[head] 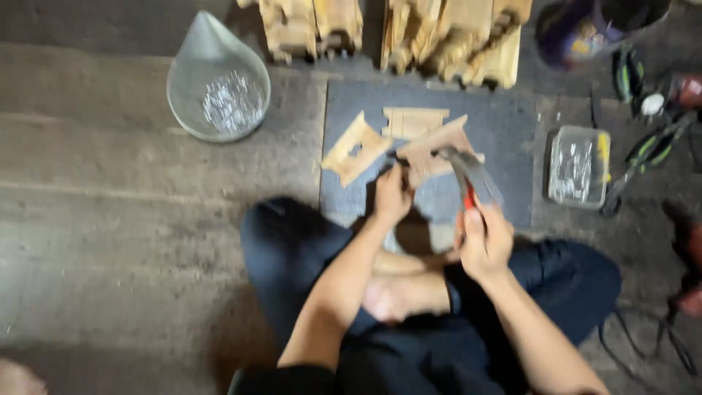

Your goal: Assembling small wooden components by hammering nails into pre-cut pieces to create a structure.

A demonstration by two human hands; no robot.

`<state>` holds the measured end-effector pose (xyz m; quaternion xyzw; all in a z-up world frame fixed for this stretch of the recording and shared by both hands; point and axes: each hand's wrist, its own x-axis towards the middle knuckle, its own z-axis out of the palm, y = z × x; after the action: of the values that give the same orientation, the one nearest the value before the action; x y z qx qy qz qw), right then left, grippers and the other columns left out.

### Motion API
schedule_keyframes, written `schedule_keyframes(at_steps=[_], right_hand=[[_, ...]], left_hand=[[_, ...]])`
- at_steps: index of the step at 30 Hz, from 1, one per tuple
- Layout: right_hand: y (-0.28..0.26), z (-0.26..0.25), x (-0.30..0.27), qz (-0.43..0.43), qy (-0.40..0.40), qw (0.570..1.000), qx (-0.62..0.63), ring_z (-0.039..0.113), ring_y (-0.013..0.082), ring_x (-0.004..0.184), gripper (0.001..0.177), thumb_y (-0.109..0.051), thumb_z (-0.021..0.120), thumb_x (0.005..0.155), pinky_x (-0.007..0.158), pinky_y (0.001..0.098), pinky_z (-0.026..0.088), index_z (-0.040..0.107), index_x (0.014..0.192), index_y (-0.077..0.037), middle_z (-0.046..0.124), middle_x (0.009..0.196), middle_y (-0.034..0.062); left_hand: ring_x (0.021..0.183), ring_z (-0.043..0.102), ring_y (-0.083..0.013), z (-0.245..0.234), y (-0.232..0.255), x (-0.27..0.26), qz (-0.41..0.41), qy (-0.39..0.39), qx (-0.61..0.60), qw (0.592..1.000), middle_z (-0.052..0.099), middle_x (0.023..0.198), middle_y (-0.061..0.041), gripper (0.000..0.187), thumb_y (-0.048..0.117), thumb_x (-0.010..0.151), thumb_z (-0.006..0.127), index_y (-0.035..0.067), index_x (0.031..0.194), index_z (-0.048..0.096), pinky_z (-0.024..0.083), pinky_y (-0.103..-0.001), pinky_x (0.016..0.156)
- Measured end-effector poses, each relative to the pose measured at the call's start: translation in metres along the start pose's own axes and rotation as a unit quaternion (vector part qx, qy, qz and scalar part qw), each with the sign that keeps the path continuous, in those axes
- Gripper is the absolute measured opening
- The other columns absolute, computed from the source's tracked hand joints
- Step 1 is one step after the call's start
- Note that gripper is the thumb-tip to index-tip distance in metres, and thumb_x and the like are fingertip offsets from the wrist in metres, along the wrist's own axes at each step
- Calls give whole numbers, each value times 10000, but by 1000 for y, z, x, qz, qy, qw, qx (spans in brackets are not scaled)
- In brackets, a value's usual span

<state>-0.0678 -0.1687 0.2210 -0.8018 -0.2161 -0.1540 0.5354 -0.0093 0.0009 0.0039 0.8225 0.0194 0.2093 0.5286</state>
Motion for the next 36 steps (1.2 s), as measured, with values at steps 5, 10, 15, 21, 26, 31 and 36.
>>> schedule_keyframes(at_steps=[5, 10, 15, 21, 26, 31, 36], right_hand=[[5, -12, -19, 58, 60, 990, 117, 608, 223, 360, 332, -120, 485, 1100, 306, 294, 445, 584, 1365, 55, 678, 657, 211], [4, -57, 20, 128, -54, 982, 130, 617, 207, 368, 484, -106, 554, 1033, 282, 311, 477, 455, 1492, 8, 641, 598, 156], [42, -78, 22, 254, -115, 960, 40, 585, 184, 372, 545, 46, 713, 898, 298, 278, 441, 573, 1423, 6, 622, 648, 155], [34, -100, 45, 157, -388, 732, -538, 788, 364, 817, 616, -365, 598, 966, 513, 483, 581, 438, 1551, -475, 669, 1345, -52], [31, -76, 42, 156, -484, 666, -546, 801, 385, 963, 443, -279, 551, 965, 768, 552, 628, 566, 1396, -379, 717, 1238, 60], [54, -70, 33, 148, -516, 649, -539, 793, 372, 1020, 554, -179, 663, 924, 828, 547, 624, 571, 1444, -346, 717, 1269, 112], [43, -81, 47, 179, -484, 682, -517, 796, 419, 975, 389, -362, 582, 985, 832, 549, 612, 621, 1357, -256, 786, 1063, 145]], left_hand=[[796, 741, -433, -3, 10, -4, -48, -10, 1, 999, 693, 818, -196, 288, -11, 732, 814, 42, 934, 616, 638, -438, 654], [818, 762, -399, -4, 16, -6, -59, -21, 19, 998, 696, 867, -165, 265, 17, 770, 812, 54, 959, 629, 647, -447, 672], [999, 762, -406, -22, 40, 4, -89, -6, -43, 995, 768, 1025, -201, 430, 85, 798, 884, 105, 1188, 703, 644, -457, 859], [1163, 732, -260, -46, 75, 18, -228, -55, -125, 964, 767, 1211, -149, 586, 101, 862, 829, 108, 1408, 616, 574, -417, 1081], [1114, 718, -213, -21, 32, 5, -227, 7, -219, 949, 767, 1155, -160, 372, 140, 831, 890, 49, 1150, 721, 573, -376, 1035], [985, 747, -238, -4, 2, -4, -199, 47, -220, 954, 772, 994, -233, 302, 105, 812, 924, 8, 1044, 756, 606, -403, 914], [941, 772, -217, -10, 25, -1, -148, -6, -148, 978, 807, 997, -104, 241, 68, 759, 917, 94, 953, 776, 621, -371, 857]])
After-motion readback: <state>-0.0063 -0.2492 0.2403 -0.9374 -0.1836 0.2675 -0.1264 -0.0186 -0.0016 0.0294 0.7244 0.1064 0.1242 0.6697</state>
